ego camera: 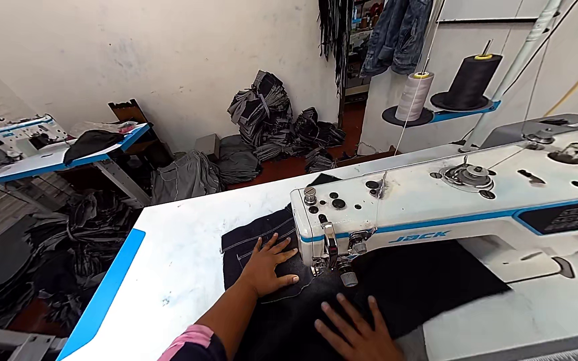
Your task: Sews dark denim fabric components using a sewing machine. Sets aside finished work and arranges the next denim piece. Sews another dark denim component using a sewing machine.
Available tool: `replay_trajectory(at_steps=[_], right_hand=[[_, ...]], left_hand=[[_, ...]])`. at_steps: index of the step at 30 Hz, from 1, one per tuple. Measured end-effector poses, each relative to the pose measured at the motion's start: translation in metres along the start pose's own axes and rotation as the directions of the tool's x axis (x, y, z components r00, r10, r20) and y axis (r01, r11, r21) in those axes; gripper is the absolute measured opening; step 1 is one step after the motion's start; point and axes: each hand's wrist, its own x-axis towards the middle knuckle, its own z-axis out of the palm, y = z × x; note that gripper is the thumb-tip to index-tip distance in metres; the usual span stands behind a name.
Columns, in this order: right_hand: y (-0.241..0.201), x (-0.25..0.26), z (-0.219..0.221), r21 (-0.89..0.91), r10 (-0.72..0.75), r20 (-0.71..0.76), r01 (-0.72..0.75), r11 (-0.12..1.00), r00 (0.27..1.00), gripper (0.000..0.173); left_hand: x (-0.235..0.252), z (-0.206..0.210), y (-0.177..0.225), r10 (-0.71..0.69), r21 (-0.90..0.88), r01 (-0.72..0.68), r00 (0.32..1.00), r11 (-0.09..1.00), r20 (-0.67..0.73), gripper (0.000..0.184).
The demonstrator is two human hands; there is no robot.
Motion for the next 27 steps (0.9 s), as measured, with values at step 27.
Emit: replay_trajectory(at_steps=[27], right_hand=[[0.024, 0.030, -0.006, 0.066, 0.105, 0.143, -0.116, 0.991, 0.984, 0.046]], left_hand=[[-0.032, 0.047, 0.028, 0.270, -0.269, -0.361, 0.907, 0.893, -0.322, 0.018]])
